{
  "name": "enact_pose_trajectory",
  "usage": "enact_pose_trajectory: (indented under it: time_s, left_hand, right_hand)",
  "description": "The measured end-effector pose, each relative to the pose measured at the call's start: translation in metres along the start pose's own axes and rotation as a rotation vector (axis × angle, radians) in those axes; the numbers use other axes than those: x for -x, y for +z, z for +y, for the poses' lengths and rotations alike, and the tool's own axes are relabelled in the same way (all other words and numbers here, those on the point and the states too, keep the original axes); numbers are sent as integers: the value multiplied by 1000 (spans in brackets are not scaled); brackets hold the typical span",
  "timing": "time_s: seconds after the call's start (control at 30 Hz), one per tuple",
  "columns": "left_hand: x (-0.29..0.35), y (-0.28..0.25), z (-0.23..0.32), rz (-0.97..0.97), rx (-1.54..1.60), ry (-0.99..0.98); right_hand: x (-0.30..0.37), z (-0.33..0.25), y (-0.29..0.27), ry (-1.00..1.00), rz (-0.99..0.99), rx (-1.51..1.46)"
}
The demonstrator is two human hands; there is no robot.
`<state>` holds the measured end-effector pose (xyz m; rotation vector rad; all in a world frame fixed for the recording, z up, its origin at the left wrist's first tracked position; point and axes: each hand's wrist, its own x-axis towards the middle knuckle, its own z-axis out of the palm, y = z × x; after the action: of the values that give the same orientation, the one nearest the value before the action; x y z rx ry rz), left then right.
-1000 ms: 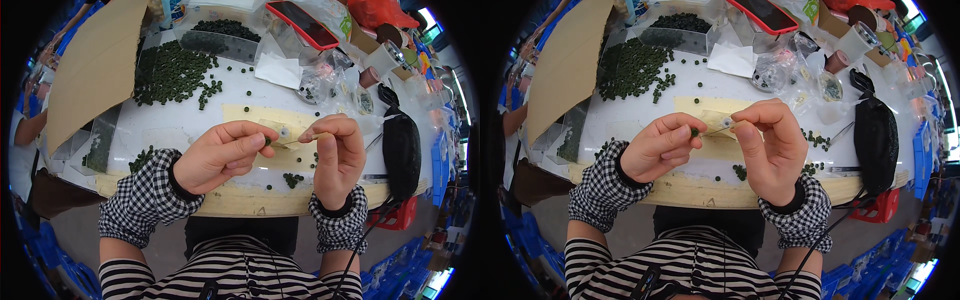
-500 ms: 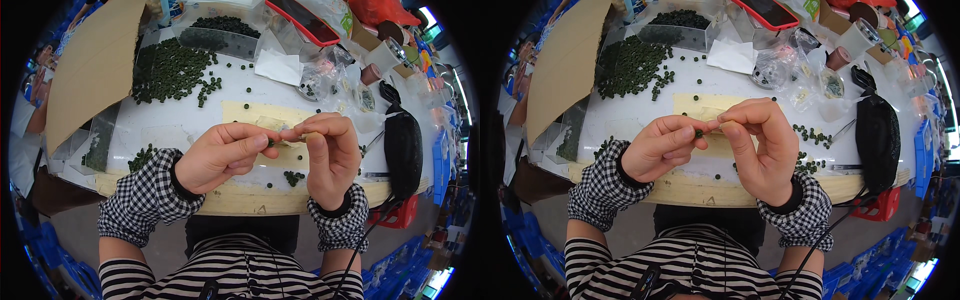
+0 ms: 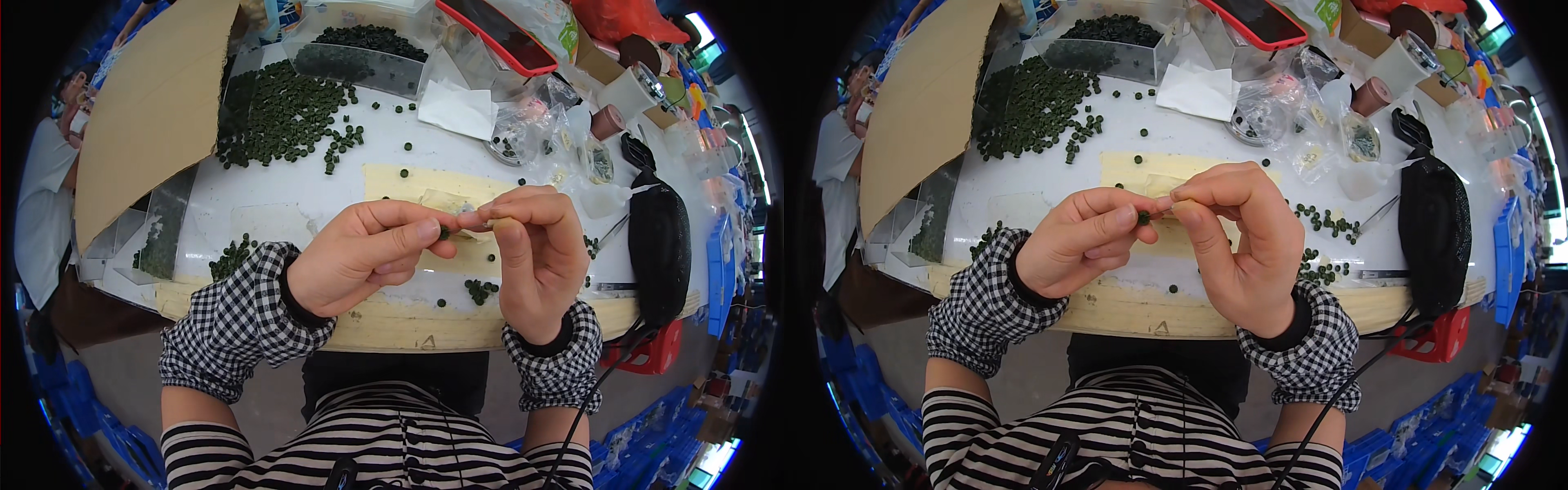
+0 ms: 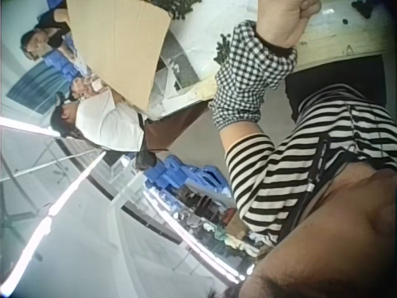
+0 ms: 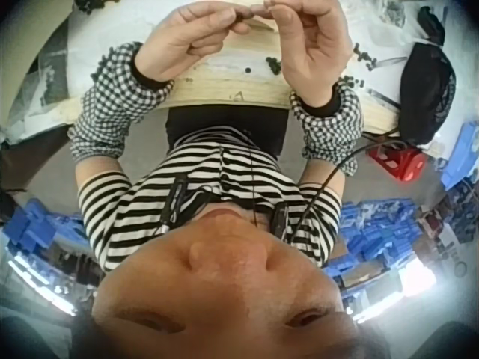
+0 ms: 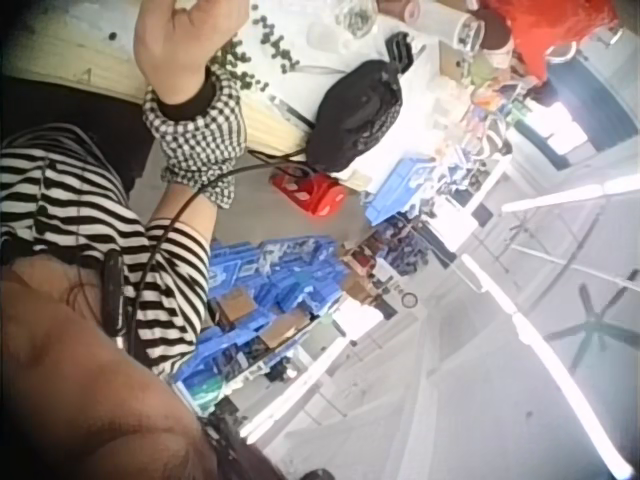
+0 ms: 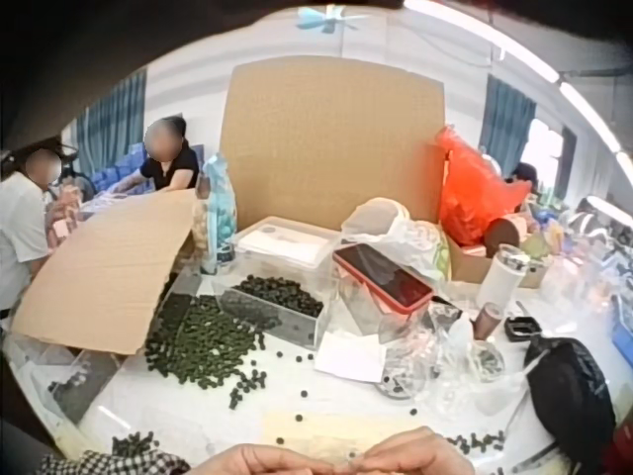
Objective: Assembling small green toy components by hand on a workbench.
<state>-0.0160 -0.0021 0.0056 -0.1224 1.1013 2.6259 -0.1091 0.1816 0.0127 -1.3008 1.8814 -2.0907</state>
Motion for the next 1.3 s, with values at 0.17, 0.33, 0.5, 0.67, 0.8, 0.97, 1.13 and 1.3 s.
enact_pose_trajectory:
  time_s: [0.17, 0.33, 0.5, 0.67, 0.8, 0.97, 1.13, 1.3]
  left_hand:
    - [1, -1, -1, 18, 6, 20]
    - [1, 1, 2, 150, -136, 129]
    - [2, 8, 2, 304, -495, 352]
    - [2, 10, 2, 312, -699, 464]
    - [6, 9, 4, 350, -834, 510]
    - [4, 5, 1, 335, -829, 559]
    - [3, 6, 0, 346, -873, 588]
    - [6, 8, 0, 331, -952, 626]
  right_hand:
    - [-3, -5, 0, -10, 86, -27]
    - [-9, 5, -9, -89, 113, 439]
    - [-14, 5, -6, -177, -35, 745]
    - [-14, 3, -6, -212, -34, 827]
    - [-12, -2, -6, -320, -22, 734]
    - [-7, -5, 3, -334, -120, 594]
    - [-5, -2, 7, -336, -154, 551]
    - [-5, -1, 6, -331, -154, 558]
